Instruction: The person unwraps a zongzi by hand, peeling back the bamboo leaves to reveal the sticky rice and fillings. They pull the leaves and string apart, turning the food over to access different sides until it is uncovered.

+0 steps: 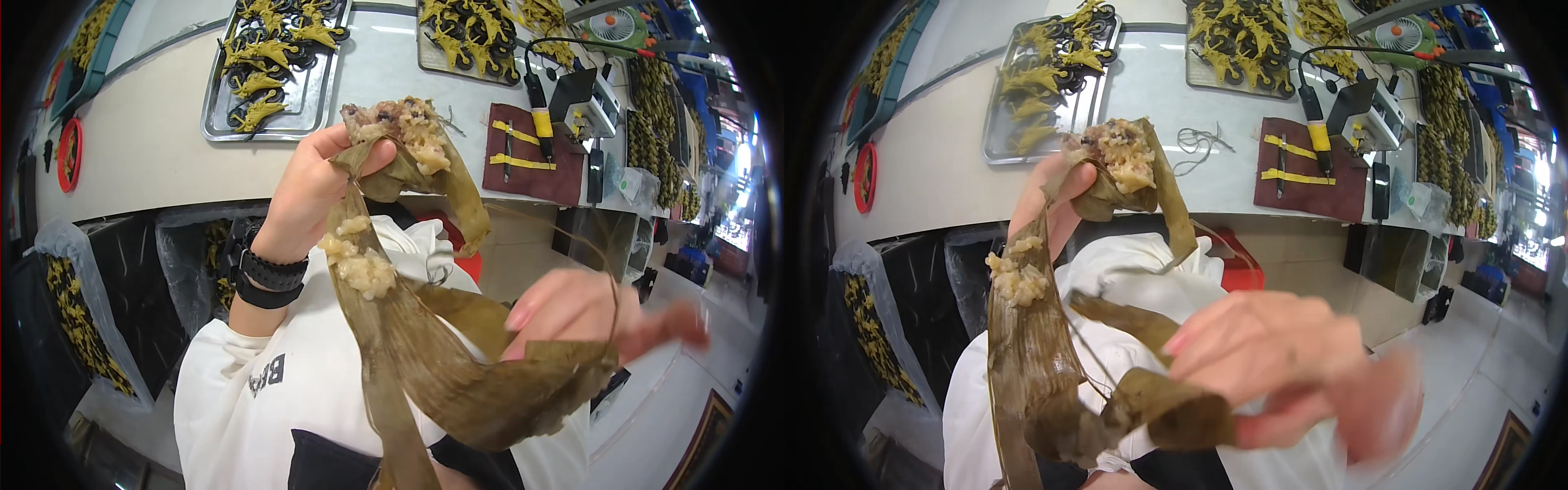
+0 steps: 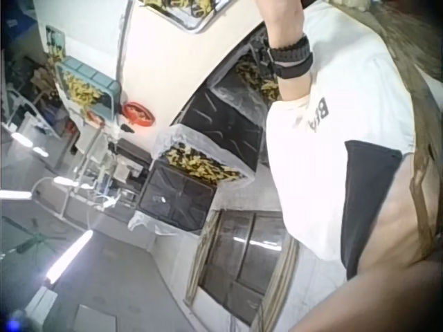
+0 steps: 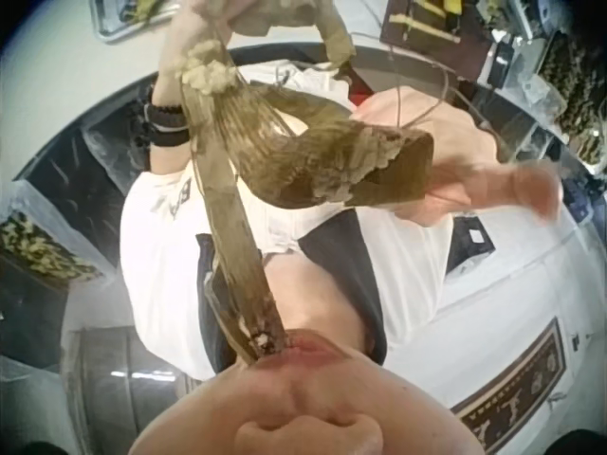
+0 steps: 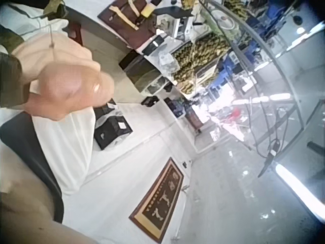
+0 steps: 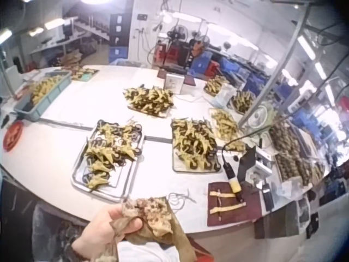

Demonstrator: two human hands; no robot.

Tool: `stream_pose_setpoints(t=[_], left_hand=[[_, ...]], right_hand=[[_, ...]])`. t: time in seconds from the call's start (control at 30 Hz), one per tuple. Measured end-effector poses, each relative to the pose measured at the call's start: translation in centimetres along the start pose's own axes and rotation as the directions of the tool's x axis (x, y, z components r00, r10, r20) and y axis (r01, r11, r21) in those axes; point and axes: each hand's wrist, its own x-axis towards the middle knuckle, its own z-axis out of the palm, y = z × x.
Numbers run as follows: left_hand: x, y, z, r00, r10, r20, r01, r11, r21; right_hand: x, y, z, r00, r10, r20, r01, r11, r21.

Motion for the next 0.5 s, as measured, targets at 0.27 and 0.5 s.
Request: stream_pose_setpoints(t=[0.27,0.5], left_hand=[[1.7,-0.4,0.5,1.0,-0.026,-0.001,0.026,0.999,0.031],[2.5,-0.6,1.7,1.0,-0.016,-0.009,0.016,1.0,0.005]], right_hand=[[0.4,1.4,4.2,0.941,-0.205,-0.269,0.067,0.893,-0.445],[0.2,1.2,2.7,0.928,-0.236,-0.289,0.091,0.894,-0.438]])
